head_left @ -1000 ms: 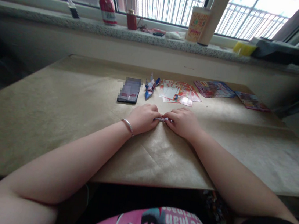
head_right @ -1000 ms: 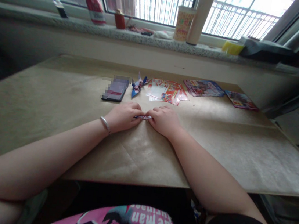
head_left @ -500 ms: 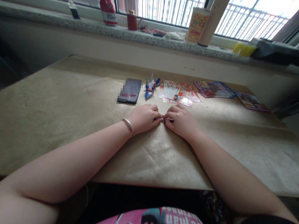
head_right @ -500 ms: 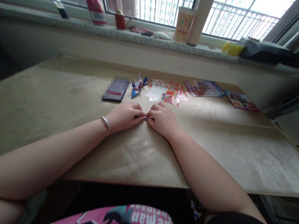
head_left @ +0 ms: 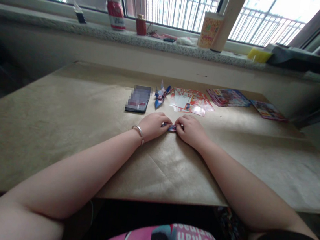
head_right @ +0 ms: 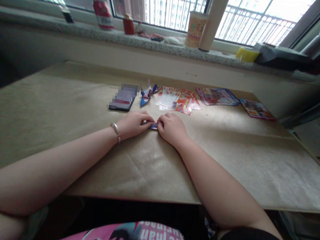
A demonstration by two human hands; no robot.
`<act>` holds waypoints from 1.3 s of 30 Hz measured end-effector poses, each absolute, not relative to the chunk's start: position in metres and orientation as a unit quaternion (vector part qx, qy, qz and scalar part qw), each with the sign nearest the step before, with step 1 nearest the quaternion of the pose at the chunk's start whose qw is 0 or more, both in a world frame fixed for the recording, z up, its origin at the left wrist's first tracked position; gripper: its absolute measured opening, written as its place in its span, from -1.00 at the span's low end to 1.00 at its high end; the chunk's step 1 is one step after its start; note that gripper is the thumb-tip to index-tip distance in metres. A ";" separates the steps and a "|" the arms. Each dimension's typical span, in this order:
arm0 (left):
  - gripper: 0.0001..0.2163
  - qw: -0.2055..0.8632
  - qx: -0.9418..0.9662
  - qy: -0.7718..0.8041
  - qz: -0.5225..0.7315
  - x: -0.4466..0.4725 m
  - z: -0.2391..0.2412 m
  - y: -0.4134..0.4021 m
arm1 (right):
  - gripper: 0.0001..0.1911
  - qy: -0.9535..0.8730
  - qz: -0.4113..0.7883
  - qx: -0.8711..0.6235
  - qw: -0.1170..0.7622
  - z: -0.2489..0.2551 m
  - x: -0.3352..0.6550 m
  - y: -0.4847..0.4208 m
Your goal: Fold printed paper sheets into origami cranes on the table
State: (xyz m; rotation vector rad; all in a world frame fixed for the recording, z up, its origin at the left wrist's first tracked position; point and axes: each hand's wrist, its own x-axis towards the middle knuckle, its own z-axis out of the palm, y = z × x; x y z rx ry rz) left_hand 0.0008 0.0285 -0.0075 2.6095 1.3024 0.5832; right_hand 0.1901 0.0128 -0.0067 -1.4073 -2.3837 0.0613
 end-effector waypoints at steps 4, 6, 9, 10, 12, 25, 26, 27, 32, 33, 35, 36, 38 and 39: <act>-0.76 0.057 0.872 0.442 0.203 0.003 -0.009 0.028 | -0.73 -0.837 0.025 -0.519 0.173 -0.007 0.187 0.016; -0.77 0.048 0.873 0.435 0.213 0.003 -0.010 0.028 | -0.73 -0.833 0.023 -0.525 0.171 -0.007 0.186 0.017; -0.76 0.048 0.876 0.432 0.209 0.004 -0.010 0.027 | -0.75 -0.829 0.022 -0.531 0.171 -0.008 0.185 0.017; -0.76 0.048 0.877 0.433 0.204 0.004 -0.009 0.027 | -0.76 -0.827 0.022 -0.534 0.173 -0.008 0.185 0.017; -0.75 0.044 0.878 0.435 0.195 0.005 -0.009 0.027 | -0.78 -0.823 0.027 -0.539 0.179 -0.008 0.185 0.017; -0.77 0.024 0.879 0.437 0.188 0.003 -0.009 0.026 | -0.83 -0.815 0.088 -0.523 0.233 -0.015 0.200 0.024; -0.77 0.025 0.880 0.437 0.186 0.003 -0.009 0.026 | -0.83 -0.815 0.092 -0.520 0.237 -0.016 0.202 0.025; -0.77 0.027 0.880 0.437 0.185 0.003 -0.009 0.026 | -0.84 -0.816 0.095 -0.518 0.240 -0.017 0.203 0.025; -0.80 0.020 0.887 0.418 0.198 0.002 -0.010 0.026 | -0.88 -0.823 0.084 -0.500 0.256 -0.015 0.206 0.019; -0.81 0.012 0.889 0.410 0.202 0.002 -0.010 0.025 | -0.89 -0.825 0.079 -0.497 0.259 -0.014 0.206 0.017; -0.81 -0.002 0.895 0.395 0.209 0.001 -0.010 0.024 | -0.90 -0.829 0.065 -0.492 0.258 -0.010 0.204 0.013; -0.82 -0.007 0.897 0.389 0.212 0.000 -0.009 0.023 | -0.91 -0.832 0.057 -0.490 0.254 -0.008 0.204 0.011; -0.83 -0.013 0.900 0.379 0.216 0.000 -0.008 0.021 | -0.92 -0.840 0.045 -0.482 0.244 -0.005 0.202 0.007; -0.83 -0.015 0.901 0.376 0.216 -0.001 -0.007 0.020 | -0.92 -0.844 0.042 -0.479 0.238 -0.004 0.202 0.006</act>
